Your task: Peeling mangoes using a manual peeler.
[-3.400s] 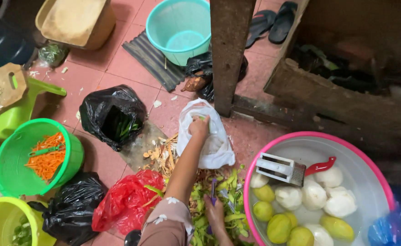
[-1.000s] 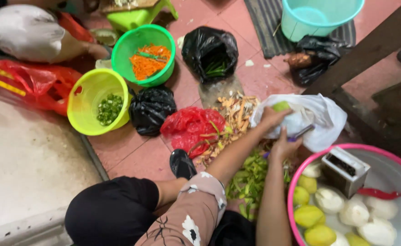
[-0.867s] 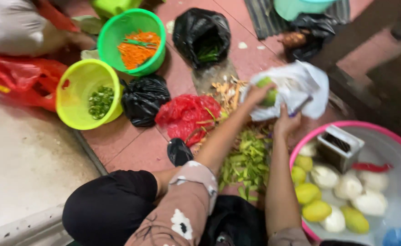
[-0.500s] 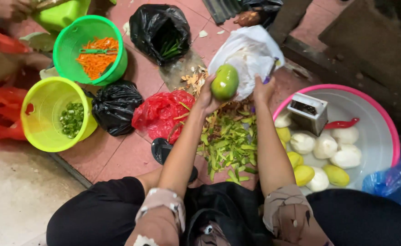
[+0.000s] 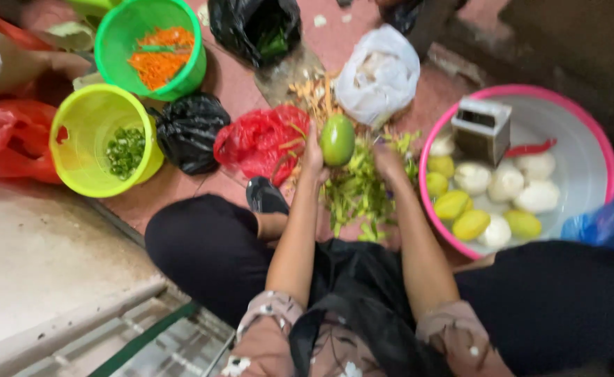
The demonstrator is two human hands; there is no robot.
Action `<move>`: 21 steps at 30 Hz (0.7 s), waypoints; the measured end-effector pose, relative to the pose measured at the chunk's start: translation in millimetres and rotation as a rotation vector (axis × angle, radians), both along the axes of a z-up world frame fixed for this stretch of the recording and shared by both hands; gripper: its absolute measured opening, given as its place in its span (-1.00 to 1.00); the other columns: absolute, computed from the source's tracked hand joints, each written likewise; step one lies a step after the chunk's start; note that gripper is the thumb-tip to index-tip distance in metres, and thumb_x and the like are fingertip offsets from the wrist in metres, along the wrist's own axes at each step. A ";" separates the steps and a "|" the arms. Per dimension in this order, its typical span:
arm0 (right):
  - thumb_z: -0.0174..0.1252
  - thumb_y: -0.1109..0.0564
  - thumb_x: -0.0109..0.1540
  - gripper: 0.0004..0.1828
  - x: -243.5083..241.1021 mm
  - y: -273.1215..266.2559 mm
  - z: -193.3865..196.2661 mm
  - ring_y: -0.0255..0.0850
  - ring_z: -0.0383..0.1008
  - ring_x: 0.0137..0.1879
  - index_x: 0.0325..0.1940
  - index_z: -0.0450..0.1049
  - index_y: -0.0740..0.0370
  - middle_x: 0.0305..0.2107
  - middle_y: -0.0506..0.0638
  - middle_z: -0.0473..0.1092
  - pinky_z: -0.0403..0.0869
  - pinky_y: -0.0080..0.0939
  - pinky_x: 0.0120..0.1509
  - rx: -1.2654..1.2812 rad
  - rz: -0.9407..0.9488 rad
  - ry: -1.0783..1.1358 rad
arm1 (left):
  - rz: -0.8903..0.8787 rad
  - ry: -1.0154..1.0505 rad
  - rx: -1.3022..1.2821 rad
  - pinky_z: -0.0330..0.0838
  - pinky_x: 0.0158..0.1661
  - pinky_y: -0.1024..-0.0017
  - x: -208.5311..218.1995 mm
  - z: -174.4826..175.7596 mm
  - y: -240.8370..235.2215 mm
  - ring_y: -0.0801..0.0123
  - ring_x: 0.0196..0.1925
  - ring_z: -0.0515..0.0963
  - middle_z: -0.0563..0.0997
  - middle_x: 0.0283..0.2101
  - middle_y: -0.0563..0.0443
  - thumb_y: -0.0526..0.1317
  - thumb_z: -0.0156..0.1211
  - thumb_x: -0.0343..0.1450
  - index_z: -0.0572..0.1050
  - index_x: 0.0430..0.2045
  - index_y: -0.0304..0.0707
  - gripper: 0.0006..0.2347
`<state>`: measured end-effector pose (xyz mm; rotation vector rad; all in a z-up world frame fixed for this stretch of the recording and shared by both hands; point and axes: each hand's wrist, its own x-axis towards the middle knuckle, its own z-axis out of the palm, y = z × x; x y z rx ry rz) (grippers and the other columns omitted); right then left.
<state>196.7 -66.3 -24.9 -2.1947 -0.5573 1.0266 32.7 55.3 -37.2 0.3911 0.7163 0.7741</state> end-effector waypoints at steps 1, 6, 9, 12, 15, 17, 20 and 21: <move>-0.15 -0.31 0.37 -0.41 -11.1 -22.5 -9.9 0.16 0.61 -0.06 -0.06 0.56 0.19 -0.24 0.24 0.55 0.52 0.19 0.03 -0.009 -0.012 0.008 | -0.012 0.008 -0.009 0.62 -0.08 -0.01 -5.1 -31.0 -1.2 0.04 -0.02 0.67 0.59 0.02 -0.25 0.31 0.05 0.47 0.44 0.14 -0.21 -0.41; -0.16 -0.52 0.34 -0.22 -40.6 -67.6 -7.5 0.27 0.41 0.28 0.28 0.34 0.16 0.03 0.35 0.48 0.33 0.27 0.37 -0.136 0.178 0.055 | -0.043 0.265 -0.319 0.29 0.11 -0.44 -1.9 -65.7 -16.6 -0.09 0.16 0.50 0.46 0.14 -0.21 0.33 -0.07 0.45 0.35 0.20 -0.03 -0.42; -0.16 -0.25 0.43 -0.47 -40.3 -59.0 44.1 0.22 0.51 0.15 0.31 0.35 0.10 -0.19 0.20 0.55 0.40 0.24 0.25 0.016 0.091 0.012 | 0.006 0.075 -0.445 0.43 0.07 -0.27 -11.2 -10.7 -42.7 -0.07 0.12 0.47 0.42 0.14 -0.15 0.36 0.24 0.32 0.31 0.20 -0.01 -0.33; -0.04 -0.05 0.44 -0.67 -63.7 -55.8 105.7 0.31 0.53 -0.07 0.17 0.34 0.19 -0.29 0.33 0.48 0.43 0.23 -0.04 0.399 -0.108 -0.174 | 0.114 0.050 -0.445 0.24 0.20 -0.29 1.4 35.8 -44.7 -0.10 0.24 0.36 0.32 0.22 -0.17 0.40 0.38 0.18 0.29 0.24 0.05 -0.19; -0.10 -0.02 0.49 -0.70 -75.1 -53.1 117.8 0.29 0.54 -0.18 0.20 0.28 0.19 -0.30 0.32 0.44 0.49 0.20 -0.16 0.506 0.000 -0.319 | 0.240 -0.031 -0.476 0.52 -0.10 -0.16 1.7 57.7 -48.5 -0.06 0.02 0.51 0.43 0.03 -0.11 0.29 0.48 0.15 0.40 0.04 0.08 -0.34; -0.09 -0.07 0.48 -0.65 -67.9 -68.9 105.5 0.34 0.52 -0.04 0.24 0.29 0.15 -0.21 0.36 0.46 0.47 0.28 -0.03 0.302 0.054 -0.278 | 0.244 -0.029 -0.505 0.55 -0.15 -0.13 2.3 51.6 -47.3 -0.08 -0.03 0.56 0.45 -0.01 -0.12 0.27 0.47 0.16 0.42 -0.01 0.08 -0.39; -0.09 -0.12 0.46 -0.62 -60.3 -64.3 87.7 0.43 0.48 0.09 0.25 0.28 0.13 -0.13 0.43 0.47 0.42 0.39 0.11 0.155 0.090 -0.253 | 0.268 -0.064 -0.581 0.61 -0.20 -0.09 14.7 12.1 -27.2 -0.10 -0.12 0.61 0.50 -0.08 -0.13 0.24 0.46 0.18 0.46 -0.11 0.07 -0.48; -0.10 -0.11 0.46 -0.63 -67.2 -75.2 78.3 0.46 0.46 0.08 0.21 0.26 0.16 -0.13 0.45 0.45 0.40 0.42 0.12 0.173 0.076 -0.245 | 0.295 -0.072 -0.665 0.64 -0.22 -0.07 10.9 -12.6 -36.7 -0.10 -0.16 0.61 0.53 -0.12 -0.13 0.23 0.46 0.19 0.48 -0.16 0.06 -0.51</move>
